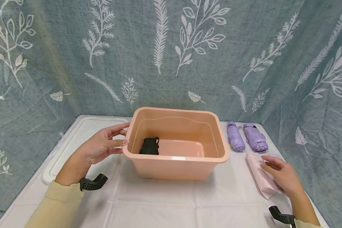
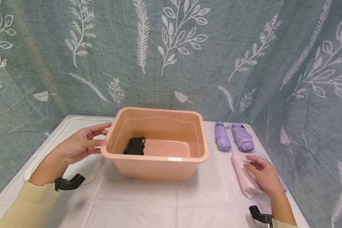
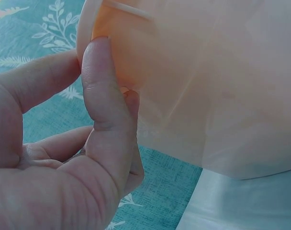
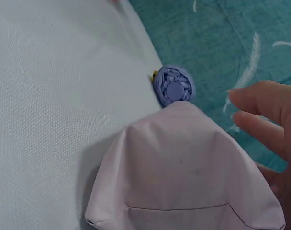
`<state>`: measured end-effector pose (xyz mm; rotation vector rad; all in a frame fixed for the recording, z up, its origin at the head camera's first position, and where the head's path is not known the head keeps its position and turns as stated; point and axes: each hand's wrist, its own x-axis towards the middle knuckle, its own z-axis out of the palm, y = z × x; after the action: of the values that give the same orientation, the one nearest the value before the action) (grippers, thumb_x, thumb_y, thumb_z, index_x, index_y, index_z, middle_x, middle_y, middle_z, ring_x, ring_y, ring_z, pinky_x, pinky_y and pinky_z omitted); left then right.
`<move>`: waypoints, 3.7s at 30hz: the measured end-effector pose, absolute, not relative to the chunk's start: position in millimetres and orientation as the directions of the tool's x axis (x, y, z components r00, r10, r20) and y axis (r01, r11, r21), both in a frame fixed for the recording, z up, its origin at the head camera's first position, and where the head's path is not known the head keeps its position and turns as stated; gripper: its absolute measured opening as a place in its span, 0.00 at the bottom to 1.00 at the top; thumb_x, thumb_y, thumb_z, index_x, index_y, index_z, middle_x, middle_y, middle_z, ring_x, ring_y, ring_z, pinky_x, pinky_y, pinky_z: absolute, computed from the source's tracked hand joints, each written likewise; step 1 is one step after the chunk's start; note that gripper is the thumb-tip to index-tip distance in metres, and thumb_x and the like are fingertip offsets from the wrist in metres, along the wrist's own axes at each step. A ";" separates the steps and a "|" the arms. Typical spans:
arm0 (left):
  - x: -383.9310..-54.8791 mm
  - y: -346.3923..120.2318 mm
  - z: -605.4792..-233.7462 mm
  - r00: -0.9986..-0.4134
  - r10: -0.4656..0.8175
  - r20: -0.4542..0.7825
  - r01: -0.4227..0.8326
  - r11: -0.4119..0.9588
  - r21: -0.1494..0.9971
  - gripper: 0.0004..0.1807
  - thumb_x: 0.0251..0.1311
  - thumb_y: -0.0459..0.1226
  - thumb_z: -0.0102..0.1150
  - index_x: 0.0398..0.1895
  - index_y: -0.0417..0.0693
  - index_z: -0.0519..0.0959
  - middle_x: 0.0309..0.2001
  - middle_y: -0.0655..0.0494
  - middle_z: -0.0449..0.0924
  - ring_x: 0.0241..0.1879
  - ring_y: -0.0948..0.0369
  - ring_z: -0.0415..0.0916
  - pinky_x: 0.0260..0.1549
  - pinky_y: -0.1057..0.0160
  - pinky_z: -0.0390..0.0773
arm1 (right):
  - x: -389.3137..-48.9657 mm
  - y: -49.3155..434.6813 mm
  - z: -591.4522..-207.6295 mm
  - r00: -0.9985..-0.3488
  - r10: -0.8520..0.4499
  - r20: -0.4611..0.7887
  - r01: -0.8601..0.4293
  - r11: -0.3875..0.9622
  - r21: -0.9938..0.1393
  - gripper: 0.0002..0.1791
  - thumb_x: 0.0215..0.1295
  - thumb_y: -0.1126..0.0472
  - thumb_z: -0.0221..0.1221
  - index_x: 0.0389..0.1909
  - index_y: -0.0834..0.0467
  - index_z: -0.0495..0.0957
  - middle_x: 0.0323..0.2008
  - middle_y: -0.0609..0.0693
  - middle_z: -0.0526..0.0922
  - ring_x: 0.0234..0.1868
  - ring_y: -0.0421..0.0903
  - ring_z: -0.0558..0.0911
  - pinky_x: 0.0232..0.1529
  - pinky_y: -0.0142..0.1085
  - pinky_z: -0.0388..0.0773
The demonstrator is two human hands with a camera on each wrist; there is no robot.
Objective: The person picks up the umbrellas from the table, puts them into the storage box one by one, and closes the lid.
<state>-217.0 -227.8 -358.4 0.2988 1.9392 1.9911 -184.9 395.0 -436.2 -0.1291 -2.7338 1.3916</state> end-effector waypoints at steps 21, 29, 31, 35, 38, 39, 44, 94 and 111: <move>-216.9 -227.1 -356.0 -0.917 0.390 -0.080 -0.101 -0.033 0.994 0.42 0.66 0.27 0.62 0.81 0.45 0.57 0.54 0.54 0.73 0.45 0.61 0.85 0.42 0.61 0.88 | -190.5 408.6 -437.3 -0.971 -0.061 -0.233 0.175 0.488 -0.855 0.29 0.66 0.67 0.62 0.67 0.72 0.71 0.73 0.70 0.59 0.51 0.26 0.69 0.47 0.21 0.74; -217.5 -226.3 -357.3 -0.924 0.370 -0.101 -0.112 -0.007 0.994 0.43 0.66 0.27 0.62 0.82 0.45 0.55 0.54 0.54 0.71 0.43 0.62 0.85 0.41 0.62 0.88 | -193.7 409.3 -438.0 -0.962 -0.092 -0.258 0.179 0.500 -0.847 0.30 0.67 0.64 0.64 0.68 0.69 0.72 0.75 0.72 0.56 0.51 0.28 0.71 0.46 0.26 0.79; -217.5 -226.2 -357.2 -0.924 0.369 -0.101 -0.111 -0.007 0.994 0.43 0.66 0.27 0.62 0.82 0.45 0.55 0.54 0.54 0.71 0.43 0.62 0.85 0.41 0.62 0.88 | -193.6 408.7 -437.8 -0.961 -0.098 -0.257 0.177 0.493 -0.852 0.29 0.66 0.64 0.64 0.67 0.68 0.73 0.75 0.73 0.56 0.50 0.30 0.72 0.46 0.28 0.80; -216.7 -226.4 -356.5 -0.922 0.373 -0.101 -0.112 -0.007 0.994 0.43 0.66 0.28 0.63 0.82 0.45 0.55 0.53 0.54 0.71 0.43 0.62 0.85 0.40 0.62 0.88 | -192.9 406.9 -435.9 -0.961 -0.106 -0.254 0.171 0.493 -0.853 0.29 0.65 0.64 0.66 0.66 0.67 0.74 0.74 0.74 0.57 0.50 0.35 0.75 0.44 0.31 0.83; -215.9 -227.3 -356.3 -0.921 0.378 -0.098 -0.113 -0.016 0.993 0.42 0.67 0.28 0.62 0.82 0.45 0.55 0.53 0.54 0.72 0.42 0.62 0.85 0.40 0.62 0.89 | -192.8 404.9 -433.6 -0.962 -0.107 -0.251 0.162 0.514 -0.842 0.32 0.64 0.62 0.68 0.67 0.68 0.73 0.74 0.74 0.57 0.55 0.42 0.72 0.44 0.30 0.82; -215.6 -227.6 -356.2 -0.920 0.379 -0.095 -0.111 -0.020 0.994 0.42 0.67 0.27 0.62 0.81 0.45 0.55 0.53 0.54 0.72 0.42 0.61 0.85 0.40 0.62 0.89 | -192.7 404.1 -432.9 -0.963 -0.108 -0.248 0.158 0.521 -0.839 0.33 0.63 0.62 0.69 0.67 0.68 0.73 0.74 0.73 0.57 0.56 0.43 0.71 0.45 0.30 0.82; -214.6 -228.2 -355.6 -0.921 0.380 -0.087 -0.111 -0.041 0.993 0.42 0.66 0.27 0.62 0.81 0.45 0.57 0.52 0.54 0.72 0.42 0.61 0.85 0.39 0.62 0.89 | -193.2 401.0 -431.2 -0.965 -0.112 -0.238 0.143 0.537 -0.832 0.35 0.62 0.60 0.71 0.67 0.69 0.73 0.73 0.72 0.58 0.53 0.44 0.72 0.42 0.32 0.84; -218.0 -226.6 -358.6 -0.918 0.386 -0.090 -0.105 -0.018 0.994 0.41 0.68 0.27 0.60 0.82 0.46 0.55 0.54 0.53 0.71 0.43 0.62 0.84 0.40 0.62 0.88 | -197.0 364.0 -449.4 -1.000 -0.003 -0.020 0.016 0.438 -0.899 0.32 0.65 0.62 0.69 0.66 0.72 0.72 0.79 0.70 0.51 0.79 0.67 0.50 0.75 0.61 0.60; -218.2 -226.6 -358.5 -0.920 0.384 -0.084 -0.103 -0.028 0.994 0.41 0.68 0.26 0.60 0.82 0.44 0.55 0.53 0.53 0.69 0.43 0.62 0.84 0.40 0.61 0.88 | -187.5 359.4 -444.3 -0.999 -0.047 -0.014 0.005 0.184 -0.983 0.33 0.65 0.70 0.66 0.71 0.65 0.70 0.80 0.71 0.34 0.48 0.34 0.83 0.43 0.28 0.85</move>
<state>-218.2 -226.6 -358.5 0.2951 1.9183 2.0142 -187.5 359.4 -444.3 0.0436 -2.4478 2.0327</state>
